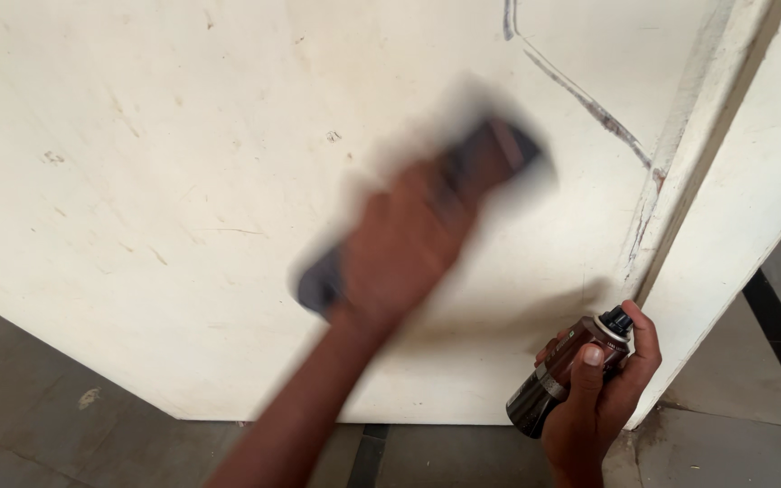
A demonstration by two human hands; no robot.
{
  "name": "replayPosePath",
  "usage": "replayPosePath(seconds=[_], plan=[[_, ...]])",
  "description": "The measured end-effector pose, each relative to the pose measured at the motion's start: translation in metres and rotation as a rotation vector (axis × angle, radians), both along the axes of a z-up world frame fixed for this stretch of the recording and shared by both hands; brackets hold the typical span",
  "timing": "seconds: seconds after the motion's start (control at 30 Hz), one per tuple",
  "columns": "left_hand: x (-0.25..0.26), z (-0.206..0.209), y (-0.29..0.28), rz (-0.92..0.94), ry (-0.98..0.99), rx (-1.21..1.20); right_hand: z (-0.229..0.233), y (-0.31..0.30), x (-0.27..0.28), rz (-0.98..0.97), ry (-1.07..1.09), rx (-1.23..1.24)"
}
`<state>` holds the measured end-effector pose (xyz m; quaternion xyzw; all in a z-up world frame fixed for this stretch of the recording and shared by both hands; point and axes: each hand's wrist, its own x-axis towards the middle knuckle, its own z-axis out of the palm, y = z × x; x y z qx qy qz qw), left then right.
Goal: The person sits on the floor and repeatedly sprays a cleaning agent onto a white wall while wiping the surface with a dark cloth. The person focuses on the lower section of the wall, moving the cloth in circular and back-and-forth motions to remove marks.
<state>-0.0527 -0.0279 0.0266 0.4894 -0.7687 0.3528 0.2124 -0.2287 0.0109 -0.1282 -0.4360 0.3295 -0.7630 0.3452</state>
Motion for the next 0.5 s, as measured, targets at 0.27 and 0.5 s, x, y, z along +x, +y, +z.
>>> replayPosePath(seconds=[0.27,0.5], plan=[[-0.011,-0.091,0.022,-0.262,-0.509,-0.074,0.0,0.005,-0.01,-0.015,0.037,-0.021],[-0.02,0.011,-0.025,-0.095,-0.029,-0.229,-0.003,0.0,-0.016,-0.092,0.061,0.013]])
